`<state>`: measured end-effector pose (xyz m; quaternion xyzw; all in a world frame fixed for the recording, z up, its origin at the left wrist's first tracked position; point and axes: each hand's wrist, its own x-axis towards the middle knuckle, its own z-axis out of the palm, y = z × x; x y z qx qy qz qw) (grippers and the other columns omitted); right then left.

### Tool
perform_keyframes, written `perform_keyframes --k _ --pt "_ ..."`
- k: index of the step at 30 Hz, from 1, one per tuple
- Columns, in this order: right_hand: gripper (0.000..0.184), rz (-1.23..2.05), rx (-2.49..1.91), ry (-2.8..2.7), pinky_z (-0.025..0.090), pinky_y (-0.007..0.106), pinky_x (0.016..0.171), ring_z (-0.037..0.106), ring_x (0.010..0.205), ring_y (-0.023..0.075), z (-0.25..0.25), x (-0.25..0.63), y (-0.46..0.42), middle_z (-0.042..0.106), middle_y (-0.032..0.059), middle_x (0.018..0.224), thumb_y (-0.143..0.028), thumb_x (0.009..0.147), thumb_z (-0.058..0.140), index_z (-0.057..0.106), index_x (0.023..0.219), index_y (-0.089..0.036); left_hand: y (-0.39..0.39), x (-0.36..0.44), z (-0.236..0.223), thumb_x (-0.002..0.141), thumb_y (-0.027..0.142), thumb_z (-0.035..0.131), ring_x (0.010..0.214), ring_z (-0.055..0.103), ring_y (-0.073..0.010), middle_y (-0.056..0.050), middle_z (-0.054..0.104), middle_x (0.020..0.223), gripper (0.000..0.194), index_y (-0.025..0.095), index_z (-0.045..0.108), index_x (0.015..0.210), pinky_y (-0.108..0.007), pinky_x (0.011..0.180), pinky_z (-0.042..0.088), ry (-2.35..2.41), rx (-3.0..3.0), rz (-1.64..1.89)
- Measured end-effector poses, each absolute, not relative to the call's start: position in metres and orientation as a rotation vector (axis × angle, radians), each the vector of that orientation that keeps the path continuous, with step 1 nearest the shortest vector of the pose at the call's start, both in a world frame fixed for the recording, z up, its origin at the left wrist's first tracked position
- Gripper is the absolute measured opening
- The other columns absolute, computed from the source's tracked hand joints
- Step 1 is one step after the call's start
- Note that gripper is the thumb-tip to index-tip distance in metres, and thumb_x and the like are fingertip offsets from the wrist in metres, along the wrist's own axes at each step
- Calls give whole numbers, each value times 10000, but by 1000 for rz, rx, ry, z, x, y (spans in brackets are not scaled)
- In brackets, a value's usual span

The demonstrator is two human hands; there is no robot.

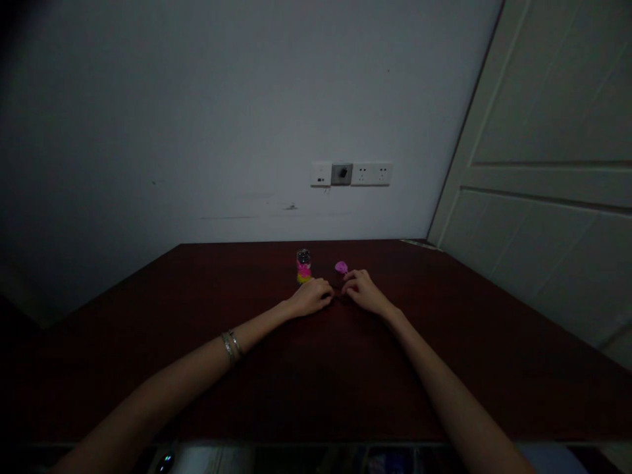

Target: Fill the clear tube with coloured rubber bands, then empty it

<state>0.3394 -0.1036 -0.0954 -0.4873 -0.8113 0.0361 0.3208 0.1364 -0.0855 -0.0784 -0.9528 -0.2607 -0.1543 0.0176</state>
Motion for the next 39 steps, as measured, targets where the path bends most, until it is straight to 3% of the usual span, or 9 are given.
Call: perform_keyframes --k 8,24,31,35,39 --pt "238 81 -1320 -1929 400 360 831 534 885 200 -95 357 -102 606 56 896 -173 733 442 661 645 -195 -83 134 -74 814 193 491 857 557 -159 -48 632 875 179 168 651 889 -259 767 409 -759 -3007 -566" --pt "230 190 -1298 -1855 427 311 804 575 847 181 -93 356 -106 592 52 880 -183 718 426 648 656 -190 -93 130 -49 790 182 534 882 521 -150 -39 652 871 143 163 655 863 -262 796 400 -741 -3114 -628" --pt "218 182 -1262 -1855 429 305 806 581 837 179 -94 357 -105 609 49 865 -183 715 425 634 655 -193 -80 119 16 780 194 541 829 554 -122 -39 655 865 152 134 662 850 -257 771 413 -747 -3143 -1002" --pt "211 182 -1252 -1849 430 306 807 584 829 178 -93 356 -105 613 46 859 -180 716 427 629 658 -196 -57 100 55 727 168 560 712 552 -104 -34 657 776 157 112 674 820 -247 699 419 -887 -3187 -970" --pt "210 186 -1238 -1834 435 306 794 585 821 180 -93 356 -105 609 51 856 -178 720 426 628 667 -192 -37 82 67 683 140 561 666 537 -98 -42 651 728 172 89 680 798 -238 654 409 -940 -3227 -825"
